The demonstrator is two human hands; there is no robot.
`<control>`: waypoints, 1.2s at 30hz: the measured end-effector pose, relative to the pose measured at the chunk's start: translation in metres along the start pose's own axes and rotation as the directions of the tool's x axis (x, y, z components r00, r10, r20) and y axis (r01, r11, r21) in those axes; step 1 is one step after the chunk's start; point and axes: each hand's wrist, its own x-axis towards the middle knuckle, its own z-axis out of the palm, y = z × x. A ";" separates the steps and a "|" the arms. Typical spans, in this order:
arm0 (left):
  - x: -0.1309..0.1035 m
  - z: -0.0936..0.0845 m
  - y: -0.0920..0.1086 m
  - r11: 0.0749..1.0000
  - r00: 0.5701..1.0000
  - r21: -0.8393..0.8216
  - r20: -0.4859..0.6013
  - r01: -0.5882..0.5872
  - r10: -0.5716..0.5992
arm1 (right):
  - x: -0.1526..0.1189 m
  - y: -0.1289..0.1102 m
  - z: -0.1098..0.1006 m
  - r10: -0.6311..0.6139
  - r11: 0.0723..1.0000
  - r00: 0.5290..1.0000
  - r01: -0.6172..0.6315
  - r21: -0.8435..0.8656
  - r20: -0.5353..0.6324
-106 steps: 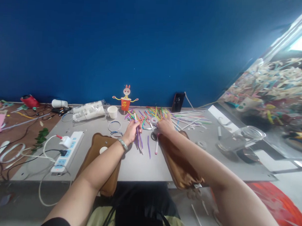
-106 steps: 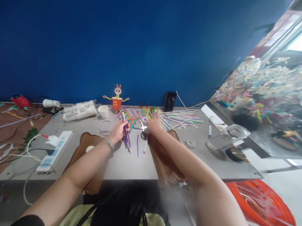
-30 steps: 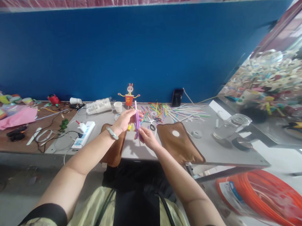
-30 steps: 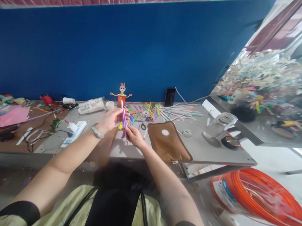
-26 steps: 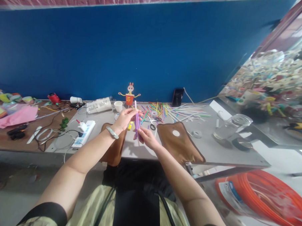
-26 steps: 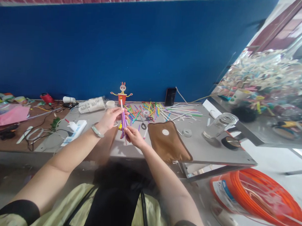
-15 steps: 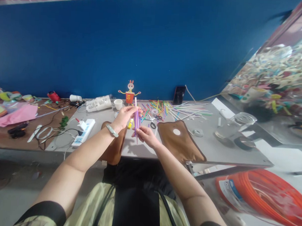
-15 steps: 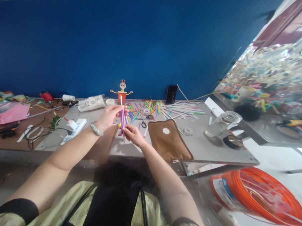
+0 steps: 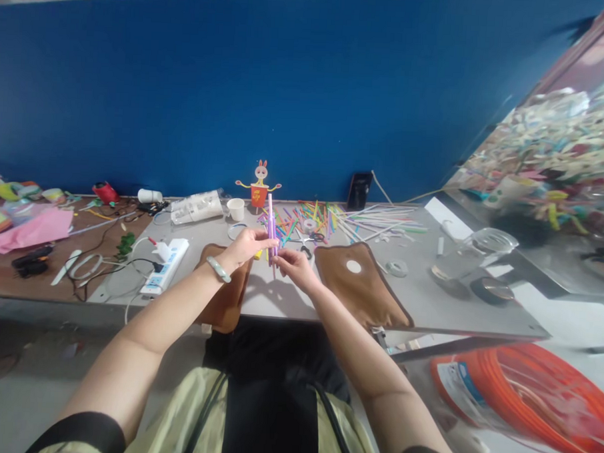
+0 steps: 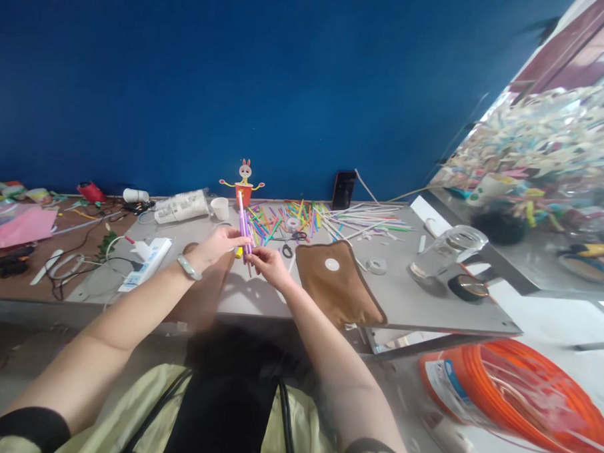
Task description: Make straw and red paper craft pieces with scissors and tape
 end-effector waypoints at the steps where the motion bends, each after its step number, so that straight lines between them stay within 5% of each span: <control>1: 0.001 -0.001 -0.003 1.000 1.000 0.011 -0.010 -0.014 0.014 | 0.000 0.000 -0.001 -0.001 1.000 1.000 0.001 -0.011 -0.009; 36: 0.002 0.001 -0.032 0.994 0.991 -0.099 -0.116 0.052 -0.063 | 0.006 0.009 -0.004 0.082 0.994 0.996 -0.079 -0.075 0.031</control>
